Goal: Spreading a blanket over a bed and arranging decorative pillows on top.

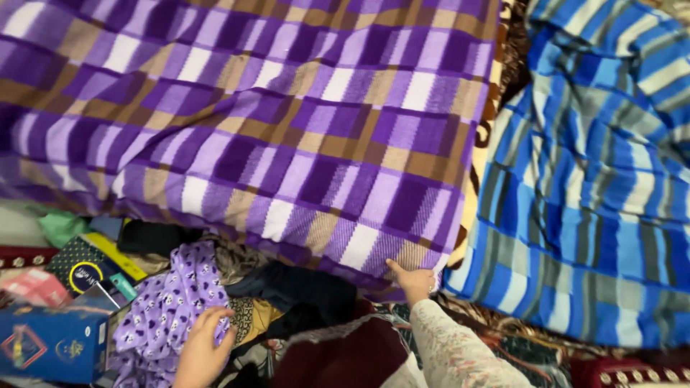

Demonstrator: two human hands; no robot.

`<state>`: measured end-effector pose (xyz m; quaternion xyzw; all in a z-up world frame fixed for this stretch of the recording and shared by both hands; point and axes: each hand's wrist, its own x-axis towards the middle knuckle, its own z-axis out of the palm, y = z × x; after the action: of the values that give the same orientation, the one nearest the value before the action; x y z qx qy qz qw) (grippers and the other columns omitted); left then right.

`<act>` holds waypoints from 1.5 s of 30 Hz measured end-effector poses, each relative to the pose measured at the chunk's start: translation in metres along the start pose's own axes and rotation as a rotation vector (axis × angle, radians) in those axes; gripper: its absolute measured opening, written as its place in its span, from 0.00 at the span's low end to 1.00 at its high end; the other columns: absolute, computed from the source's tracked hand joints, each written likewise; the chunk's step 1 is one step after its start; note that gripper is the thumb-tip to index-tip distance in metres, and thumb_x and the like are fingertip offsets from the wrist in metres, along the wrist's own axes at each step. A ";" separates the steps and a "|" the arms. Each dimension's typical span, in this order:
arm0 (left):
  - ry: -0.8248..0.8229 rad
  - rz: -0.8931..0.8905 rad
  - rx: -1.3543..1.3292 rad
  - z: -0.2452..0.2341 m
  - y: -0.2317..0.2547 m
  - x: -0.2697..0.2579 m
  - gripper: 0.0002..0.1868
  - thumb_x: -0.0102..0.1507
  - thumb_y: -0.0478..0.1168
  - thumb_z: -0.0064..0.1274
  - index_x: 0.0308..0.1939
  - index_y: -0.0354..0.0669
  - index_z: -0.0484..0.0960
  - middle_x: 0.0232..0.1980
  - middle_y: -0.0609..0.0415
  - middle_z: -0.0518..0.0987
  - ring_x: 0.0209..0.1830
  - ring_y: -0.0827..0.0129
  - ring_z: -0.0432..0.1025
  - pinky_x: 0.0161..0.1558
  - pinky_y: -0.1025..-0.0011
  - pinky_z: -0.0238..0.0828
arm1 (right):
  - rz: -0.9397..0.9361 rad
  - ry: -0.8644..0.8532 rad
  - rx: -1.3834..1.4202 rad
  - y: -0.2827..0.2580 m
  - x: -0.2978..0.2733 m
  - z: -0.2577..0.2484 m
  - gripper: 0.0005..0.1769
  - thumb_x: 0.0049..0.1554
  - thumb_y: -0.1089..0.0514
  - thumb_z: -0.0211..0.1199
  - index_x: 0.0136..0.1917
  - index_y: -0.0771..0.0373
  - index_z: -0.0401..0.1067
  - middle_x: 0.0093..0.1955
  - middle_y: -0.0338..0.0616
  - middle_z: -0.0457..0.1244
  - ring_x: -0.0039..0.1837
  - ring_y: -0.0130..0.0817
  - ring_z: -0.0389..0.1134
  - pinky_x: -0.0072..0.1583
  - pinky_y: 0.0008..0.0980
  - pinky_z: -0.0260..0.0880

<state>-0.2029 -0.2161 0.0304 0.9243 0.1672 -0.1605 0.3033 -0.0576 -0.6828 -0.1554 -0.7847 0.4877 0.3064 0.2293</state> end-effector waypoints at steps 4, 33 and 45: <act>-0.013 -0.071 -0.061 0.034 -0.017 -0.028 0.19 0.59 0.43 0.56 0.55 0.58 0.85 0.67 0.59 0.77 0.70 0.65 0.70 0.71 0.67 0.60 | -0.218 0.268 0.156 -0.022 -0.018 -0.013 0.53 0.39 0.38 0.81 0.64 0.77 0.67 0.62 0.67 0.66 0.66 0.64 0.66 0.70 0.51 0.63; -0.095 -0.232 -0.245 0.128 -0.034 -0.096 0.17 0.57 0.40 0.60 0.50 0.62 0.89 0.49 0.69 0.91 0.49 0.81 0.85 0.59 0.78 0.73 | -0.170 0.011 0.098 0.012 0.004 0.003 0.84 0.38 0.20 0.71 0.80 0.77 0.32 0.78 0.66 0.48 0.77 0.62 0.54 0.75 0.53 0.56; 0.386 -0.376 -1.090 0.227 0.058 -0.058 0.24 0.71 0.45 0.47 0.32 0.29 0.88 0.34 0.41 0.89 0.36 0.61 0.82 0.45 0.67 0.80 | -0.464 -0.348 0.668 -0.058 -0.153 -0.136 0.19 0.36 0.54 0.75 0.43 0.63 0.81 0.46 0.44 0.72 0.48 0.39 0.71 0.49 0.36 0.68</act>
<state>-0.2749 -0.4118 -0.0902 0.6030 0.4379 0.0680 0.6633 -0.0219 -0.6521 0.0521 -0.6928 0.3248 0.1999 0.6120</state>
